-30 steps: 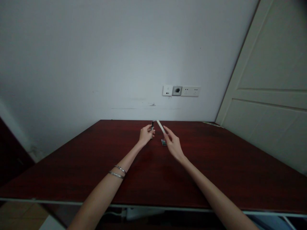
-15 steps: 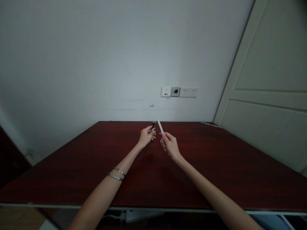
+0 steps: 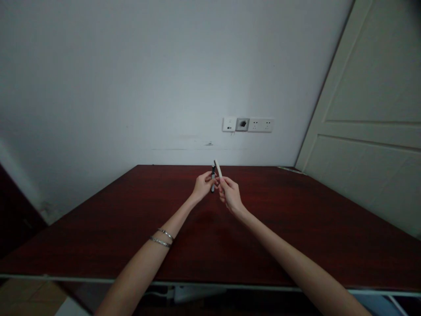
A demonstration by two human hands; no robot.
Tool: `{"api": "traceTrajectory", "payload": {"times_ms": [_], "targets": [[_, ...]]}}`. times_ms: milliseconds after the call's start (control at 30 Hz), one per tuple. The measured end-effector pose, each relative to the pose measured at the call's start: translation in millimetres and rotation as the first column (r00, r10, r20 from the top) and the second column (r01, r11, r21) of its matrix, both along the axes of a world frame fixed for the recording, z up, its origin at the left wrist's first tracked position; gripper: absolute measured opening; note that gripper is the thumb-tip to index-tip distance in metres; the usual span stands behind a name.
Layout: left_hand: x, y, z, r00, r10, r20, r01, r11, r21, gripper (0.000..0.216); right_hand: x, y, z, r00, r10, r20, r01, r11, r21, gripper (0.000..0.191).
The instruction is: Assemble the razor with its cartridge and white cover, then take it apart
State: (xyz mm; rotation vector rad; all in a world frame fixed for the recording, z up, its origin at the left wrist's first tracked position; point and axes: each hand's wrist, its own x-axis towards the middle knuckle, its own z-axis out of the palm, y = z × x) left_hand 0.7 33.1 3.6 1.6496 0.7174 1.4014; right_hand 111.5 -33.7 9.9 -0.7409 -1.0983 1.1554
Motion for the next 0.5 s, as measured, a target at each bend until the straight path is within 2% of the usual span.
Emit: {"api": "traceTrajectory", "payload": {"times_ms": [167,333,500], "targets": [[-0.7,2.3,-1.6,1.000,0.007,-0.005,-0.007,1.000,-0.023,0.024,-1.8,-6.8,-5.2,0.999,0.015,-0.029,-0.017,0.998,-0.055,0.034],[-0.8,1.9,-1.4,1.000,0.016,0.002,-0.016,1.000,0.004,0.023,-2.9,-6.4,-1.9,0.999,0.023,-0.040,-0.024,0.999,-0.027,0.032],[-0.6,2.5,-2.7,0.999,0.041,-0.009,-0.041,0.999,0.014,0.026,-3.1,-9.3,-12.4,1.000,0.009,-0.020,-0.010,0.999,-0.048,0.032]]}}
